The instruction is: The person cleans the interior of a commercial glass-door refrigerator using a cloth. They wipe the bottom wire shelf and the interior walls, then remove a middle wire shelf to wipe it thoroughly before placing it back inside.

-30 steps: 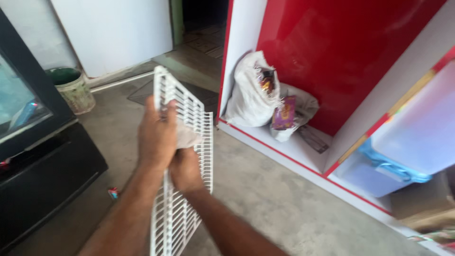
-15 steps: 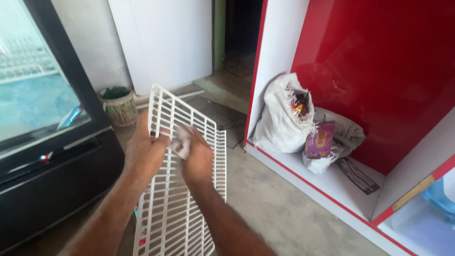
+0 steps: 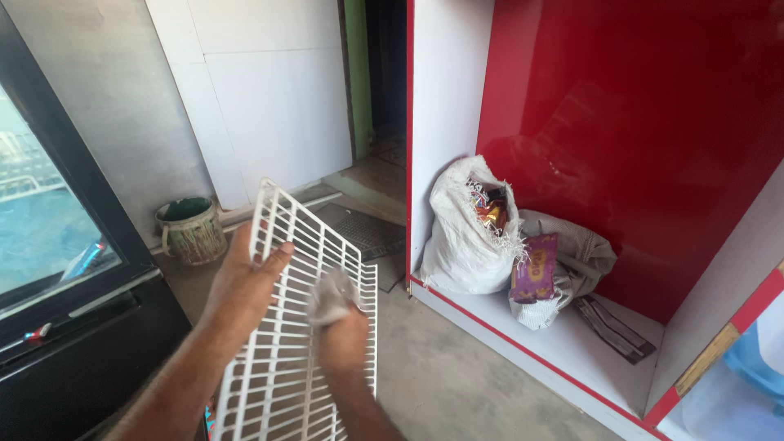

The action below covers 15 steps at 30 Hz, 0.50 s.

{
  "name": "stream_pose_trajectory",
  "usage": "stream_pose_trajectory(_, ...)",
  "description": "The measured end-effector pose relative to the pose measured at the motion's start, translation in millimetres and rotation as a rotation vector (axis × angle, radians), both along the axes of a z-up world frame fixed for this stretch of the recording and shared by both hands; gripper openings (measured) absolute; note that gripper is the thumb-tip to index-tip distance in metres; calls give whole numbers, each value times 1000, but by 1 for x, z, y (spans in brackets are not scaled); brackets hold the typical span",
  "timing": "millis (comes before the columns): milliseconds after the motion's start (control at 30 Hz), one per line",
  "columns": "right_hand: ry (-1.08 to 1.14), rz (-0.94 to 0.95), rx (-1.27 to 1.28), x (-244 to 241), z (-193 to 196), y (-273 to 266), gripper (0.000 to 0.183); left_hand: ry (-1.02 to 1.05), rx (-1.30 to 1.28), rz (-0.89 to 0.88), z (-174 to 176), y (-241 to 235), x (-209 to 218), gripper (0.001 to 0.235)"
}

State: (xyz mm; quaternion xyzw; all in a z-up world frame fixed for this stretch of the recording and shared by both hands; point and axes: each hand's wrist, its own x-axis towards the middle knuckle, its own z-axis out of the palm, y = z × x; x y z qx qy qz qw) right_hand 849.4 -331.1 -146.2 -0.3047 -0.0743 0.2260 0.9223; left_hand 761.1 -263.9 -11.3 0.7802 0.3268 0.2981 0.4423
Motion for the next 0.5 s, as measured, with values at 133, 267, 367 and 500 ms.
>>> stream_pose_trajectory(133,-662,-320,-807,-2,-3,-14,23,-84,-34,-95,-1,5,1,57)
stream_pose_trajectory(267,-699,-402,-596,-26,23,20,31,-152,55,-158,-18,15,0,56)
stream_pose_trajectory(367,-1074,-753,-557,-31,34,19,30,-186,103,-219,-19,19,-1,57)
stream_pose_trajectory(500,-666,-488,-638,-16,31,0,38,-105,-57,-170,-9,16,-5,63)
